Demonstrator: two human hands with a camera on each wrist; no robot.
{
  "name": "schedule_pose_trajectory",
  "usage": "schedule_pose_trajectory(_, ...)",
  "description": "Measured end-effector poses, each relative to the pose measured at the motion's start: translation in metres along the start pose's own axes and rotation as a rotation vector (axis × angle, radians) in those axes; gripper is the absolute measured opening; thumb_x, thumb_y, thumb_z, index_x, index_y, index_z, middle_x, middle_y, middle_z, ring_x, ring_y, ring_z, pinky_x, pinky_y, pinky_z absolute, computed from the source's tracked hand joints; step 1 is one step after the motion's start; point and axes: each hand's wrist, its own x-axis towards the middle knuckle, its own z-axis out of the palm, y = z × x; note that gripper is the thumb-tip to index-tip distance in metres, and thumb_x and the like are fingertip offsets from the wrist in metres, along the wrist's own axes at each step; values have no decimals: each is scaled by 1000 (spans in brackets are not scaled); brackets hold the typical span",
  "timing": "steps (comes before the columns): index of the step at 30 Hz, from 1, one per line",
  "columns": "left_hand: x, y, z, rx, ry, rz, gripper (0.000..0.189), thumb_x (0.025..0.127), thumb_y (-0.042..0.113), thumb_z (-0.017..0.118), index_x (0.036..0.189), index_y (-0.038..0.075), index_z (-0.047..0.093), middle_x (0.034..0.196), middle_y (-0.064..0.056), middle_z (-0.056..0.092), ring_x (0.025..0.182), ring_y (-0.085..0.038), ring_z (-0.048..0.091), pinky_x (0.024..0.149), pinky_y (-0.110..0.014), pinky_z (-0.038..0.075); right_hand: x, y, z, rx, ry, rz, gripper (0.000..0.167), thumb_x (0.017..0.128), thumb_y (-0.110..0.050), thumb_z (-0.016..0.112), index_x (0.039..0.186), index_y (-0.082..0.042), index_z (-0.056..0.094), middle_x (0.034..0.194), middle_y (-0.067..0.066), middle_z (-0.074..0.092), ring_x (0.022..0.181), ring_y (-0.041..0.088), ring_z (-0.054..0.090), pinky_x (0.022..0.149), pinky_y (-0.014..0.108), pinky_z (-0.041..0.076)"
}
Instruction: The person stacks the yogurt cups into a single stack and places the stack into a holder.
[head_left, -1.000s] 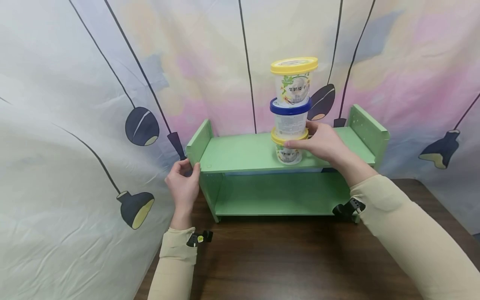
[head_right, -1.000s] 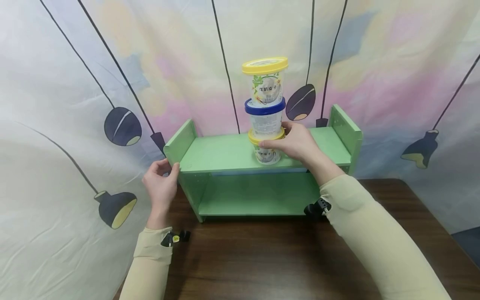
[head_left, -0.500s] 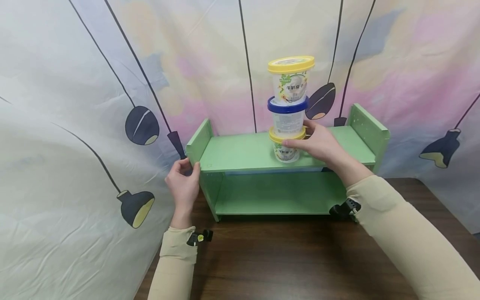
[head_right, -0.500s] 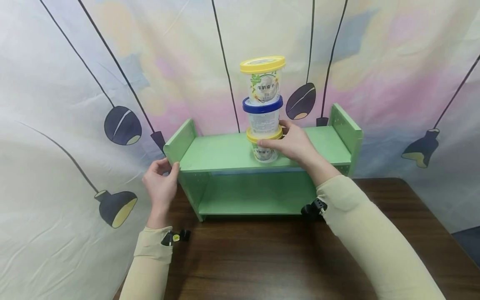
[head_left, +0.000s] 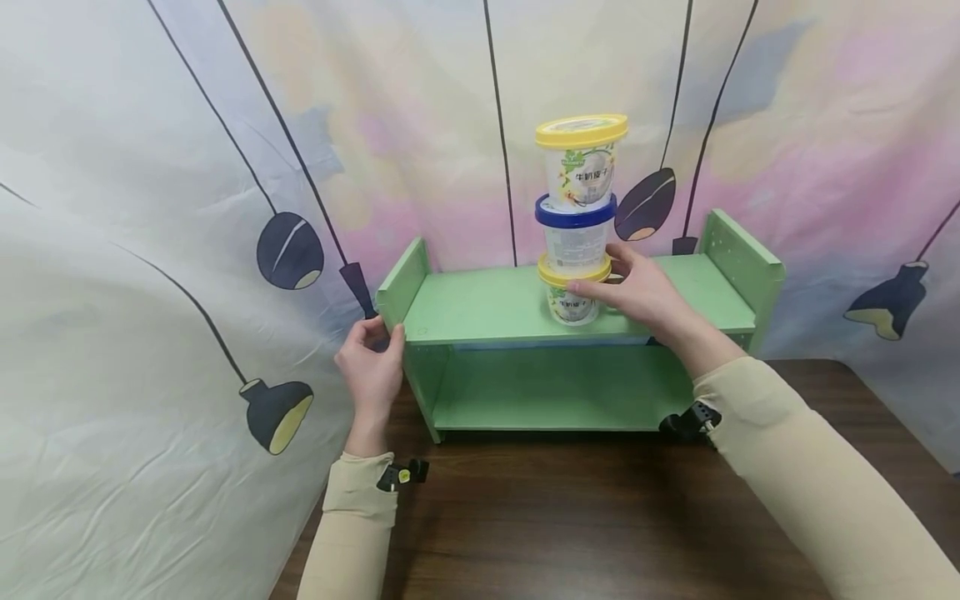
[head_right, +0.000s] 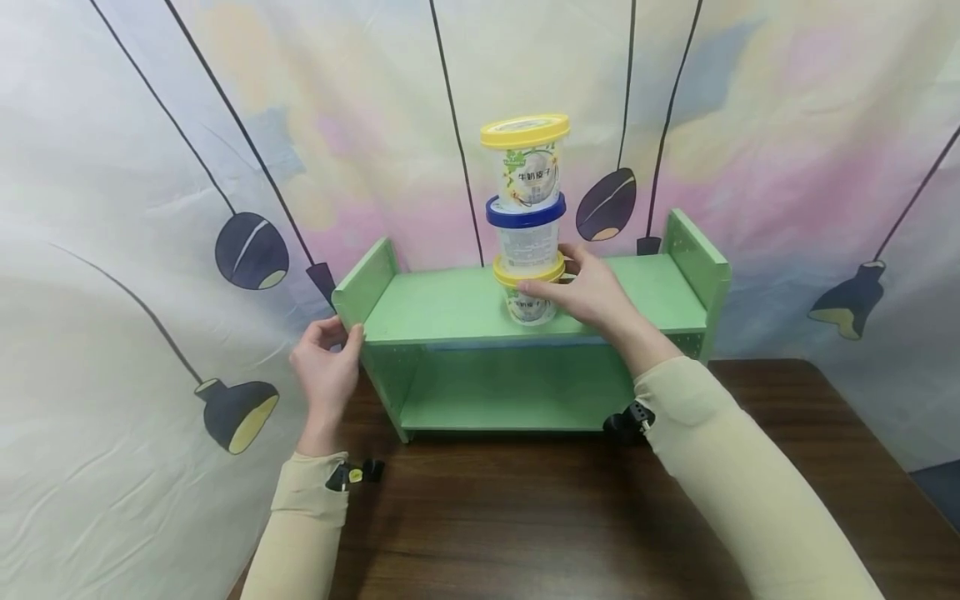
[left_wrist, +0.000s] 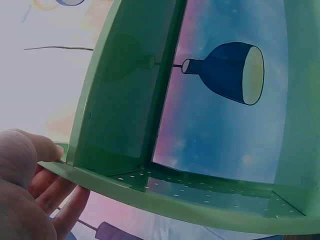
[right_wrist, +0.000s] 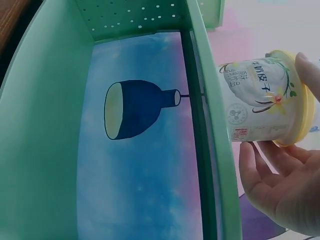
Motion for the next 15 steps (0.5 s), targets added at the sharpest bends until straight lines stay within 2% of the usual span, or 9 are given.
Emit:
schedule_pose_trajectory(2, 0, -1, 1, 0, 5, 5, 23, 93, 12, 82, 110, -3, 76, 100, -17, 78, 94, -28, 76, 85, -33, 56, 0, 2, 1, 10, -8, -13, 100, 91, -44, 86, 170, -19, 29, 158, 13, 53, 144, 33, 50, 118, 55, 38)
schedule_pose_trajectory(5, -2, -4, 0, -7, 12, 12, 22, 93, 11, 82, 109, -3, 76, 100, -17, 78, 93, -28, 76, 86, -43, 57, -3, 6, 1, -4, -46, -30, 106, 91, -41, 87, 173, -28, 19, 163, 13, 48, 147, 35, 48, 119, 58, 37)
schedule_pose_trajectory(7, -4, -6, 0, -22, 11, 8, 22, 93, 10, 83, 109, -4, 76, 100, -17, 78, 93, -27, 76, 84, -39, 59, -10, 12, 0, -47, -67, -42, 113, 91, -42, 87, 173, -33, 11, 167, 14, 42, 149, 38, 46, 119, 60, 38)
schedule_pose_trajectory(9, -7, -8, -2, -46, 4, -2, 23, 93, 9, 83, 110, -4, 76, 101, -17, 78, 94, -24, 76, 79, -31, 60, -22, 19, -1, -116, -53, -76, 116, 90, -42, 88, 173, -33, 8, 169, 16, 39, 149, 41, 45, 117, 61, 40)
schedule_pose_trajectory(10, -8, -9, -3, -64, -7, -10, 23, 94, 9, 83, 111, -4, 76, 103, -17, 78, 95, -22, 76, 77, -27, 59, -29, 24, -1, -145, -27, -109, 114, 91, -41, 88, 173, -30, 10, 168, 17, 40, 148, 42, 47, 115, 61, 43)
schedule_pose_trajectory(12, -13, -12, -6, -96, -30, -32, 24, 95, 10, 82, 114, -3, 75, 107, -17, 78, 96, -15, 74, 75, -19, 56, -48, 36, -1, -208, 73, -192, 103, 92, -38, 88, 172, -24, 24, 162, 17, 49, 141, 39, 55, 109, 55, 51)
schedule_pose_trajectory(15, -26, -18, -11, -138, -52, -49, 25, 99, 10, 77, 121, -3, 72, 114, -18, 75, 97, -9, 70, 75, -17, 52, -75, 62, -2, -289, 264, -393, 75, 92, -21, 88, 158, -15, 53, 144, 11, 67, 125, 27, 67, 98, 34, 58)
